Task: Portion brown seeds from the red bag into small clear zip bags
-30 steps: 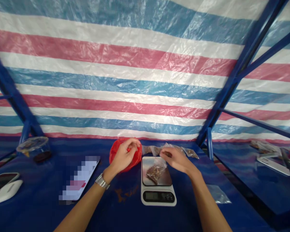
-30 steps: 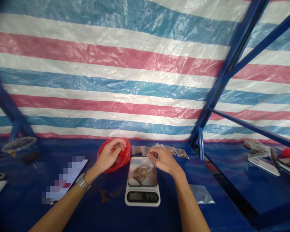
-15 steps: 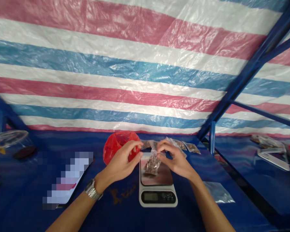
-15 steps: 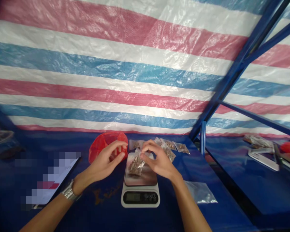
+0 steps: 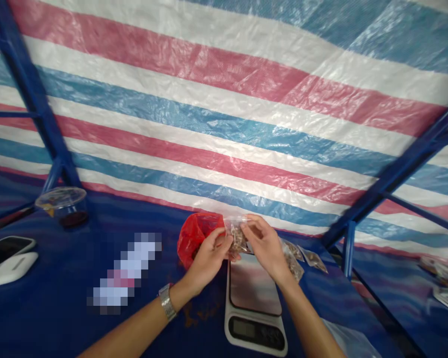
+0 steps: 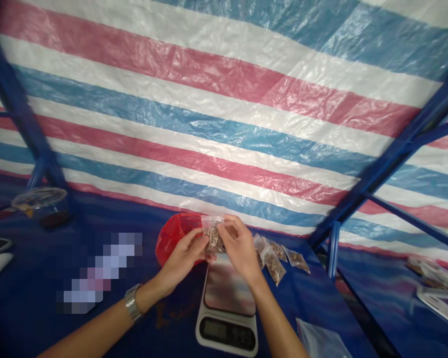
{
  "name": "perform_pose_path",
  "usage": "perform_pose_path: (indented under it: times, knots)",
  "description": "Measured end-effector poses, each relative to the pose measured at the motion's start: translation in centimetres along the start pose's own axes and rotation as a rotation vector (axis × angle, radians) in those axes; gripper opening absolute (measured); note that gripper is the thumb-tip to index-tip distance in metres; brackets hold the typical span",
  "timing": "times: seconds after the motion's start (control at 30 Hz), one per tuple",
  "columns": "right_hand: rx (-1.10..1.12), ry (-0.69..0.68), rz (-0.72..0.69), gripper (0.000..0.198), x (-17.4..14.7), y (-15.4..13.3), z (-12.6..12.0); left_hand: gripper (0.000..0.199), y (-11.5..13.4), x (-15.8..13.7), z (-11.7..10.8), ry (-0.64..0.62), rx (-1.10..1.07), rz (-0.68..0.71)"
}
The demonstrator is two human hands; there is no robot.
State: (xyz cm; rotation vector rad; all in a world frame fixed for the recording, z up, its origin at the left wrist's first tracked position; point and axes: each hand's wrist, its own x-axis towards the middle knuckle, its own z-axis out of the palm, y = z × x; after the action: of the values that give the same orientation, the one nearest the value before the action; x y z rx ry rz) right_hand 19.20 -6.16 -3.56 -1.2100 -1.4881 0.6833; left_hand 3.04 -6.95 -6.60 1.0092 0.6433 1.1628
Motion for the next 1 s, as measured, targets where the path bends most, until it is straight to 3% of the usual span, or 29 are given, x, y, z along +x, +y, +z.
perform_pose_path:
  times: [0.07, 0.13, 0.33, 0.57, 0.87, 1.0]
  knots:
    - [-0.065, -0.135, 0.048, 0.040, 1.8, -0.3, 0.6, 0.048, -0.9, -0.5, 0.6, 0.136, -0.113, -0.062]
    - [-0.140, -0.268, 0.094, 0.037, 3.1, -0.6, 1.3, 0.047, -1.7, -1.0, 1.1, 0.193, -0.218, -0.100]
    - [-0.238, -0.427, 0.106, 0.028, 4.1, -0.6, 3.1, 0.031, -2.8, -1.2, 1.1, 0.293, -0.362, -0.185]
    - [-0.266, -0.469, 0.086, 0.028, 4.3, -0.4, 3.7, 0.040, -2.9, -1.0, 0.8, 0.362, -0.407, -0.168]
    - [-0.357, -0.462, 0.083, 0.029, 4.3, 0.4, 4.1, 0.027, -2.5, -0.9, 0.7, 0.383, -0.412, -0.167]
    - [-0.365, -0.470, 0.053, 0.032, 4.4, 0.1, 3.9, 0.032, -2.1, -1.0, 0.7, 0.378, -0.403, -0.133]
